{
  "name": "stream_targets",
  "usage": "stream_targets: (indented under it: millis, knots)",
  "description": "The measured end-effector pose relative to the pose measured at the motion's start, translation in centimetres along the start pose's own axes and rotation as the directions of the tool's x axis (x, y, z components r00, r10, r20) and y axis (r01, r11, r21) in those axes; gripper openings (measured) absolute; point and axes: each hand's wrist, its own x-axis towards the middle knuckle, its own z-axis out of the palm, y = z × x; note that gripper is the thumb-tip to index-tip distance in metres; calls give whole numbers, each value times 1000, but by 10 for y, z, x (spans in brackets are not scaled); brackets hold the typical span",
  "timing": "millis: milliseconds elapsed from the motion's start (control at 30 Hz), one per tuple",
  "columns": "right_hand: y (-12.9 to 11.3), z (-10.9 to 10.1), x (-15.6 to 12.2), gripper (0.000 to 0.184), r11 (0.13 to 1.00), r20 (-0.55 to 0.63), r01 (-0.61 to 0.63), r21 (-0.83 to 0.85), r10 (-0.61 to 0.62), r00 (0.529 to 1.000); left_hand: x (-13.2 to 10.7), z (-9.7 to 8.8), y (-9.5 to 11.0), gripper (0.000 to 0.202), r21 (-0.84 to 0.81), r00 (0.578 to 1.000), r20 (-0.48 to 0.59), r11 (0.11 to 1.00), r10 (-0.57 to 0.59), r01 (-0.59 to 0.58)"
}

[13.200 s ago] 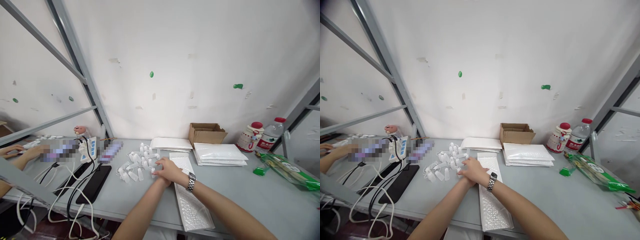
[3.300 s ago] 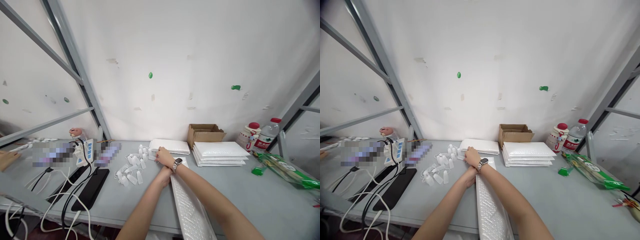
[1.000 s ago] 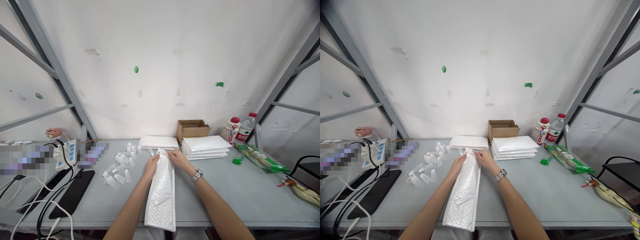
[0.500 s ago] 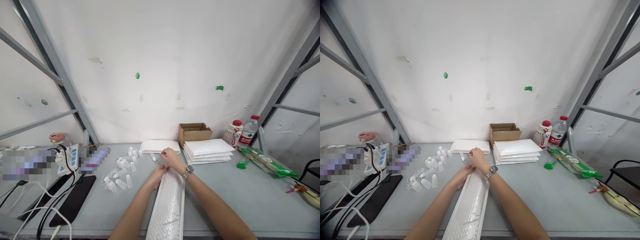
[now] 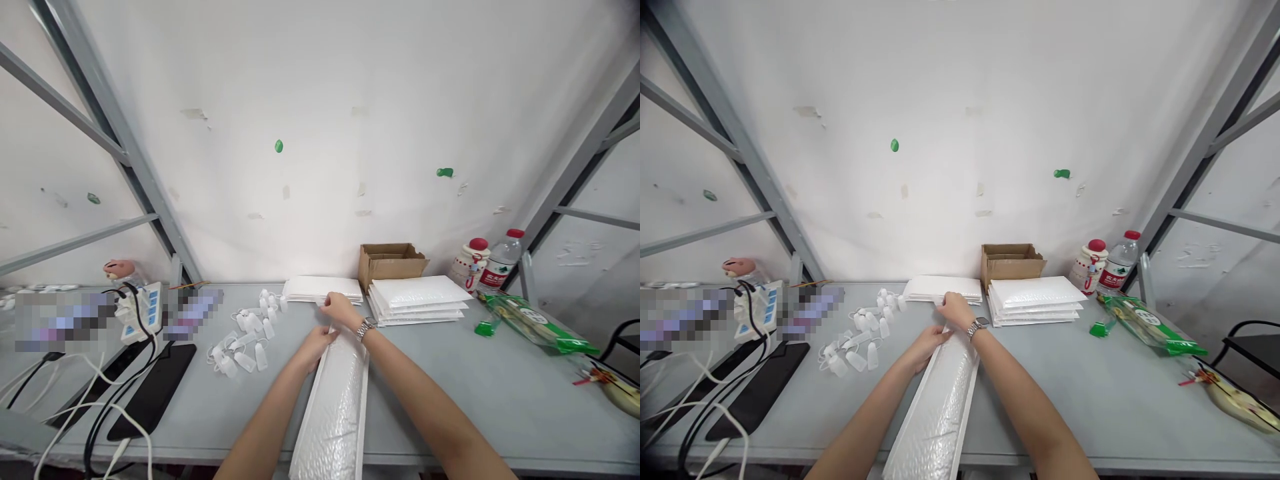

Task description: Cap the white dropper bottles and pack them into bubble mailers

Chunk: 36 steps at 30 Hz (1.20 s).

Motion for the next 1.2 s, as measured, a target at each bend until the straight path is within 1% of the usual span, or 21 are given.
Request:
stream_targets:
  millis: [100,167,267,300,333,400,467,533,633,700,767,867,900,933,967,1000,1067,1100,1133,1167,1200]
  knots:
    - [14,-22,-11,15,989,-33,-9,144,14,999,4,-3,-2,43,-52,999,-40,998,-19,17]
    - [25,-36,-21,22,963,-41,6,268,5,999,6,-5,-2,47,-78,996,-88,997,2,-9]
    - [43,-48,-35,26,848,-43,2,530,25,999,8,-7,-3,49,-100,987,-159,994,37,-54]
    - [49,-49,-39,26,810,-38,-9,586,39,999,8,-7,-3,50,-104,984,-175,993,42,-61]
    - [53,-49,-42,25,795,-33,-22,606,53,998,8,-7,-4,50,-107,982,-183,992,43,-63]
    - [59,-48,-47,21,841,-43,-40,539,75,996,8,-7,-4,51,-113,982,-183,991,44,-65]
    - [60,-48,-50,17,914,-69,-28,405,61,996,8,-6,-3,52,-123,984,-172,990,51,-72]
    - [59,-50,-52,10,965,-74,18,260,2,997,8,-6,-1,54,-136,985,-160,988,58,-80]
    - [56,-59,-57,2,984,-33,102,145,-98,995,8,-8,3,56,-143,990,-128,987,52,-70]
    - [56,-66,-61,2,980,17,129,149,-133,991,7,-8,7,56,-139,993,-108,989,38,-53]
    - [55,-74,-65,4,976,115,123,181,-145,983,5,-8,10,55,-125,997,-76,992,24,-33]
    - [54,-78,-70,9,957,312,65,283,-156,937,-1,-3,13,54,-85,999,29,996,14,-11]
    - [52,-77,-70,10,947,350,45,319,-162,922,-2,-1,13,55,-71,998,54,997,15,-11]
    - [51,-74,-70,13,936,362,29,351,-164,918,-3,1,13,55,-62,998,62,998,19,-15]
    - [50,-71,-69,15,926,343,15,378,-155,926,-4,2,13,55,-58,998,52,998,27,-24]
    - [48,-66,-68,17,915,298,4,402,-135,945,-4,3,13,55,-57,999,31,998,37,-35]
    - [43,-55,-65,18,895,165,-7,445,-74,984,-2,1,11,56,-59,998,-19,996,60,-61]
    - [41,-50,-64,17,890,108,-5,457,-50,993,0,0,11,57,-59,997,-41,995,72,-75]
    - [38,-45,-63,15,889,76,3,457,-43,996,1,-2,10,57,-60,995,-61,994,85,-88]
    - [36,-41,-63,18,895,71,14,447,-52,996,3,-4,9,57,-59,992,-82,993,96,-101]
    - [34,-37,-63,25,904,93,29,427,-75,993,4,-6,7,56,-56,989,-102,992,106,-112]
